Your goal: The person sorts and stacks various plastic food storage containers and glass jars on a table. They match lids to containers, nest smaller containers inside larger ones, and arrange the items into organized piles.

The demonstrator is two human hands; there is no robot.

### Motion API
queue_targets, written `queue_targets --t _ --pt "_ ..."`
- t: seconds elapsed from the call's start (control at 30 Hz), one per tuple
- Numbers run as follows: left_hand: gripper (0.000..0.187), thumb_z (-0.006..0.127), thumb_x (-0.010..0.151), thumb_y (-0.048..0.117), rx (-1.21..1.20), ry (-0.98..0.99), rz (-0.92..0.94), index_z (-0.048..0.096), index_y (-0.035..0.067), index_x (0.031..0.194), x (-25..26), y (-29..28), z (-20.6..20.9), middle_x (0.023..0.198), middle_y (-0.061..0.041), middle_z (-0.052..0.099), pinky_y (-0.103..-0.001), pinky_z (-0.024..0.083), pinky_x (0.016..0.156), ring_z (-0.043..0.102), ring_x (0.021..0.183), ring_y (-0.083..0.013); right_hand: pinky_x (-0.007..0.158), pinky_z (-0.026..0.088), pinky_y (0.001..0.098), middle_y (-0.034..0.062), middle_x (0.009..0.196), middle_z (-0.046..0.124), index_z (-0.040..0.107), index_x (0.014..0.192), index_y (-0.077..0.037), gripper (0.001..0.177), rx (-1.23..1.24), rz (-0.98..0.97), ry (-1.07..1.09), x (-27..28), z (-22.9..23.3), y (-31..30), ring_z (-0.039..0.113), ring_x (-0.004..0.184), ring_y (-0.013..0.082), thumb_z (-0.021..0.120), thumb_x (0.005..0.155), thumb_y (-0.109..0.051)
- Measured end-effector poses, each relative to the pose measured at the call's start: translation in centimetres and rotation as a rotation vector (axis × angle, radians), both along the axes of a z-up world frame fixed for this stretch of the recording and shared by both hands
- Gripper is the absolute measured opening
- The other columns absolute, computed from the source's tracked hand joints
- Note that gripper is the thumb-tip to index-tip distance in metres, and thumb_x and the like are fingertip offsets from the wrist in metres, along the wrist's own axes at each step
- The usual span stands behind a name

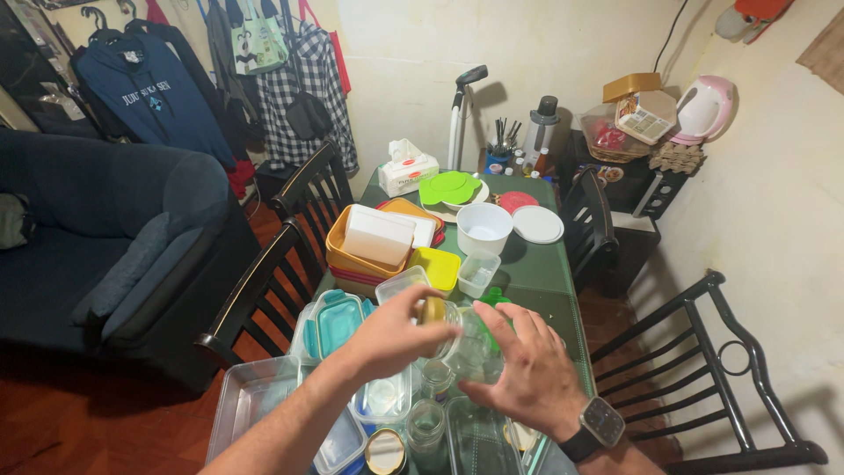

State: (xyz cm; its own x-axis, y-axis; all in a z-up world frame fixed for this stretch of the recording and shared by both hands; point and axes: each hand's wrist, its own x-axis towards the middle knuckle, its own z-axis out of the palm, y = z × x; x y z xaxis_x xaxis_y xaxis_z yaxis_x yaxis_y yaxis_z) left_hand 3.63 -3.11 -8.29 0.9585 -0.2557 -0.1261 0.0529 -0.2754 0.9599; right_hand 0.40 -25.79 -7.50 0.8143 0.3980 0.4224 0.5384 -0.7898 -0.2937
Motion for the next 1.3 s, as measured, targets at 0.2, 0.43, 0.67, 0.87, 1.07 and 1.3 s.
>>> queue_targets --t 0.2,0.43,0.67,0.87,1.07,1.3 --pt "0.057 0.078 0.079 0.040 -0.092 0.022 0.133 0.061 0.007 0.122 -3.0 1.7 -1.0 0.095 -0.008 0.070 -0.031 0.056 0.070 0.066 0.081 -0.0136 0.098 0.048 0.0441 0.0129 0.133 0.057 0.043 0.147 -0.015 0.109 0.190 -0.100 0.159 0.7 -2.0 -2.0 0.058 0.118 0.0294 0.092 0.056 -0.051" --pt "0.066 0.088 0.068 0.047 0.397 -0.120 -0.157 0.061 0.005 0.110 -10.3 1.4 -9.5 0.100 -0.015 0.070 -0.041 0.055 0.083 0.069 0.095 -0.0304 0.095 0.054 0.0468 0.0210 0.133 0.058 0.036 0.152 -0.010 0.093 1.162 0.059 0.826 2.1 -7.1 -3.8 0.062 0.118 0.0333 0.080 0.074 -0.033" --pt "0.055 0.088 0.075 0.051 0.611 -0.457 -0.379 0.066 0.005 0.095 -13.5 1.2 -20.5 0.097 -0.015 0.059 -0.049 0.047 0.082 0.060 0.097 -0.0378 0.096 0.053 0.0441 0.0173 0.132 0.059 0.037 0.150 -0.008 0.090 1.151 0.075 0.921 1.3 -10.9 -3.9 0.063 0.119 0.0289 0.079 0.074 -0.028" --pt "0.050 0.084 0.078 0.046 0.777 -0.439 -0.399 0.065 0.006 0.100 -15.9 0.9 -25.3 0.109 -0.016 0.057 -0.046 0.038 0.091 0.053 0.106 -0.0340 0.100 0.051 0.0428 0.0170 0.131 0.060 0.038 0.150 -0.009 0.092 1.040 0.037 0.965 -0.4 -14.2 -4.2 0.063 0.119 0.0284 0.082 0.071 -0.025" --pt "0.056 0.083 0.075 0.051 0.777 -0.649 -0.164 0.066 0.004 0.100 -16.3 1.0 -26.5 0.123 -0.019 0.059 -0.043 0.038 0.095 0.054 0.105 -0.0310 0.101 0.050 0.0434 0.0172 0.131 0.061 0.039 0.149 -0.009 0.090 0.989 0.034 1.010 -1.8 -16.8 -4.8 0.063 0.121 0.0279 0.082 0.071 -0.023" --pt "0.046 0.079 0.081 0.041 0.981 -0.291 -0.297 0.067 0.004 0.106 -16.2 2.1 -25.3 0.126 -0.019 0.059 -0.045 0.037 0.093 0.051 0.115 -0.0316 0.102 0.048 0.0430 0.0115 0.134 0.059 0.038 0.147 -0.010 0.098 1.010 0.065 1.141 -4.2 -20.7 -2.6 0.058 0.126 0.0262 0.086 0.062 -0.016"
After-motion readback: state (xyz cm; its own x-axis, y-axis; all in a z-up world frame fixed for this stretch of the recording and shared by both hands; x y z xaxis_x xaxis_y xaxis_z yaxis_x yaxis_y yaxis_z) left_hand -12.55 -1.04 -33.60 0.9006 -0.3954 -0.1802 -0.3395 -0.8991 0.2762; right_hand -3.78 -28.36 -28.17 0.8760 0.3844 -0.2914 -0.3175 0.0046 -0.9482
